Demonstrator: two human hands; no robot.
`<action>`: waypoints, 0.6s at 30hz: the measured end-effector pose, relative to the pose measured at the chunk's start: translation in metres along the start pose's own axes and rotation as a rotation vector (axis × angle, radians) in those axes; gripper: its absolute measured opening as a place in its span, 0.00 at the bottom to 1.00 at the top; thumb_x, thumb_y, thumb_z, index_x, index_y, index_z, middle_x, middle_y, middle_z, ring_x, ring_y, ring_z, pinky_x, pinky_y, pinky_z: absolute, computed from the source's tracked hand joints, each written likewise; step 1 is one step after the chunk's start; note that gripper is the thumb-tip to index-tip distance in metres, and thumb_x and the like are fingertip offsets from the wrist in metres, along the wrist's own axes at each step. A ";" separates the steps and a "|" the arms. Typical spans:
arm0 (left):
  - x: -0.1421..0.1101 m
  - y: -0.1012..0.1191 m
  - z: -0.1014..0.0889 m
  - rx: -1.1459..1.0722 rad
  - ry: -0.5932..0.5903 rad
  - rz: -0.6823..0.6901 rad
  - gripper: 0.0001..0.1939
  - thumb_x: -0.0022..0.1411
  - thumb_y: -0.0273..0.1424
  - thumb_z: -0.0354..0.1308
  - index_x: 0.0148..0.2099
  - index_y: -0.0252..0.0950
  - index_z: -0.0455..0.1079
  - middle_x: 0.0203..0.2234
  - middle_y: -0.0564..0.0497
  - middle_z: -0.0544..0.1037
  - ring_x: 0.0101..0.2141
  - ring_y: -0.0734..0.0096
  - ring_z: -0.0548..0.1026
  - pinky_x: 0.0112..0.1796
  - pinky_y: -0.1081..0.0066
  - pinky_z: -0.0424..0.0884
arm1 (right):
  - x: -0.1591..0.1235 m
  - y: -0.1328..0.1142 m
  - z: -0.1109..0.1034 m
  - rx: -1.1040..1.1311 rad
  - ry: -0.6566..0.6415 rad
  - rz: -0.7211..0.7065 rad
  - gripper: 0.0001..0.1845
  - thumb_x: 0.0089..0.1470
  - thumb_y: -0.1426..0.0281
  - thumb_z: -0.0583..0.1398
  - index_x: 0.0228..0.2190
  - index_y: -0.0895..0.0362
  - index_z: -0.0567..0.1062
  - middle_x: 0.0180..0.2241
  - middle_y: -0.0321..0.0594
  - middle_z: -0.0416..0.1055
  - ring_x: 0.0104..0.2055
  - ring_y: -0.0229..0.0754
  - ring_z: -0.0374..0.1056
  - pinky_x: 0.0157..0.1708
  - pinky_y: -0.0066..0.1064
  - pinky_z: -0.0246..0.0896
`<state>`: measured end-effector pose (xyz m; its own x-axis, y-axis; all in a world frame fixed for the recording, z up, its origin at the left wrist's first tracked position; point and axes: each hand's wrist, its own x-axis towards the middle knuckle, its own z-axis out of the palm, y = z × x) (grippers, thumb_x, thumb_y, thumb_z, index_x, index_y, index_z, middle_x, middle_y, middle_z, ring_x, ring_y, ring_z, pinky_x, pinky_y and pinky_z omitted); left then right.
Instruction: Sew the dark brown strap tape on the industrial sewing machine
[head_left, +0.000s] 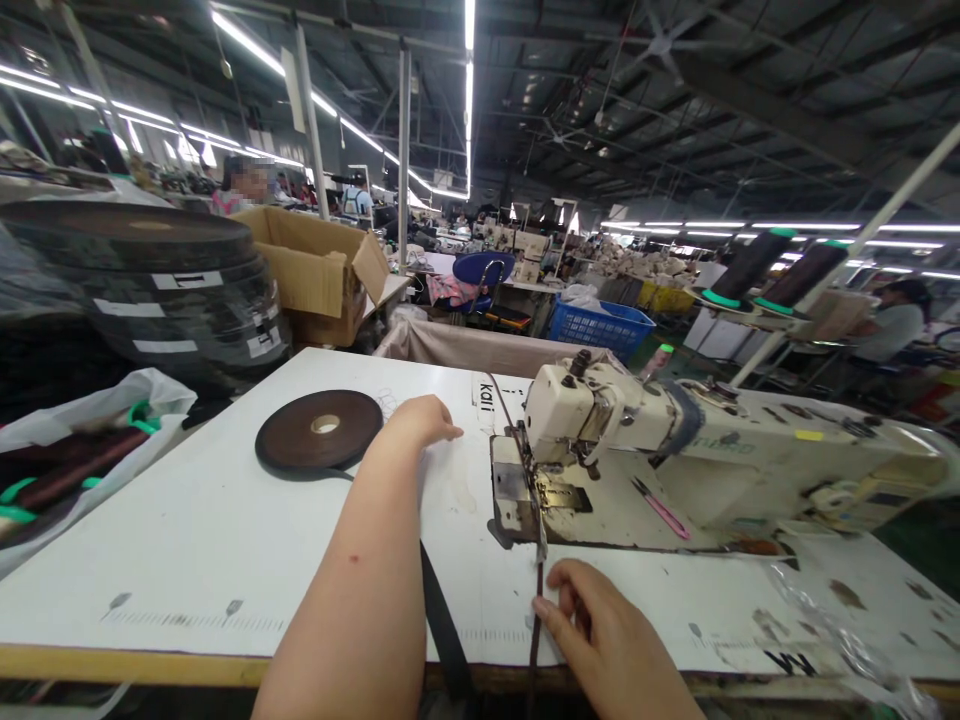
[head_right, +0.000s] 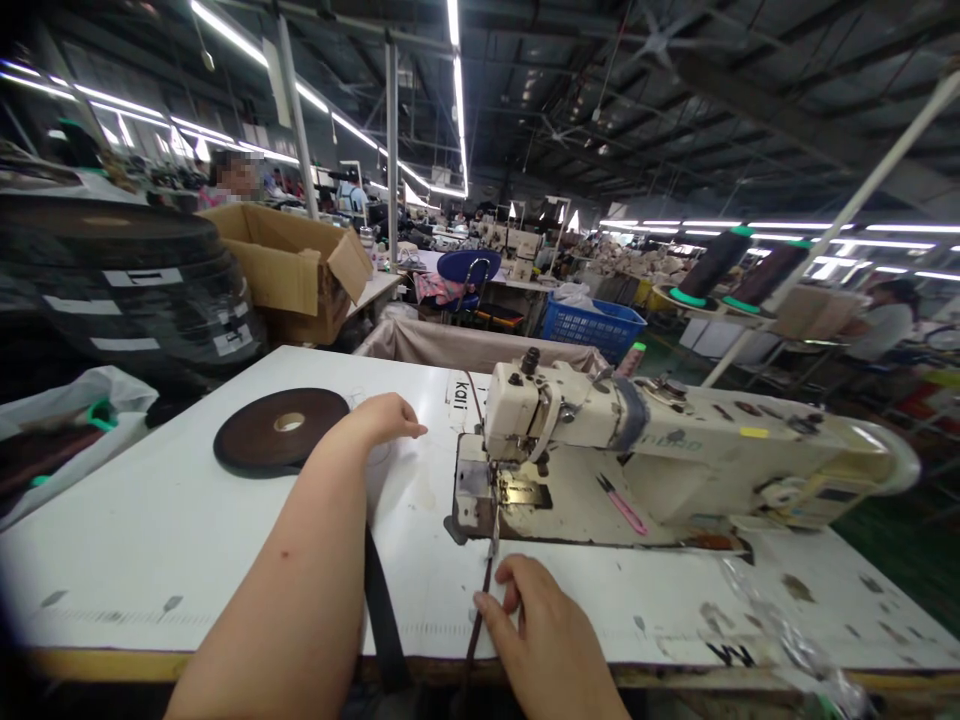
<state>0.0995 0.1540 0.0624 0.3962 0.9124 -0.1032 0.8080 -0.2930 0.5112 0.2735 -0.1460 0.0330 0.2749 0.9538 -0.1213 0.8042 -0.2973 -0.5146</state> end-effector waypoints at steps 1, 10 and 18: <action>0.000 -0.001 -0.001 -0.004 0.022 0.001 0.09 0.52 0.39 0.70 0.24 0.43 0.79 0.21 0.50 0.81 0.31 0.58 0.81 0.39 0.66 0.73 | 0.005 -0.003 0.001 -0.029 0.032 0.012 0.15 0.63 0.56 0.57 0.42 0.53 0.73 0.36 0.39 0.75 0.39 0.47 0.72 0.42 0.37 0.62; 0.010 -0.013 -0.004 -0.083 0.437 -0.094 0.10 0.62 0.39 0.65 0.30 0.41 0.78 0.40 0.41 0.81 0.51 0.45 0.75 0.52 0.56 0.70 | 0.026 -0.015 0.007 -0.238 0.122 0.041 0.09 0.62 0.64 0.54 0.30 0.52 0.66 0.30 0.35 0.71 0.33 0.44 0.68 0.33 0.35 0.51; 0.016 -0.019 -0.012 -0.311 0.733 -0.136 0.14 0.71 0.37 0.53 0.33 0.40 0.72 0.38 0.44 0.81 0.48 0.53 0.76 0.53 0.57 0.70 | 0.017 -0.003 0.000 0.071 -0.039 -0.070 0.11 0.59 0.62 0.54 0.26 0.53 0.67 0.26 0.34 0.66 0.31 0.42 0.65 0.34 0.32 0.56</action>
<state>0.0851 0.1778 0.0615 -0.1711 0.9213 0.3491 0.6276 -0.1712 0.7595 0.2757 -0.1289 0.0331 0.1973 0.9736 -0.1148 0.7812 -0.2269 -0.5817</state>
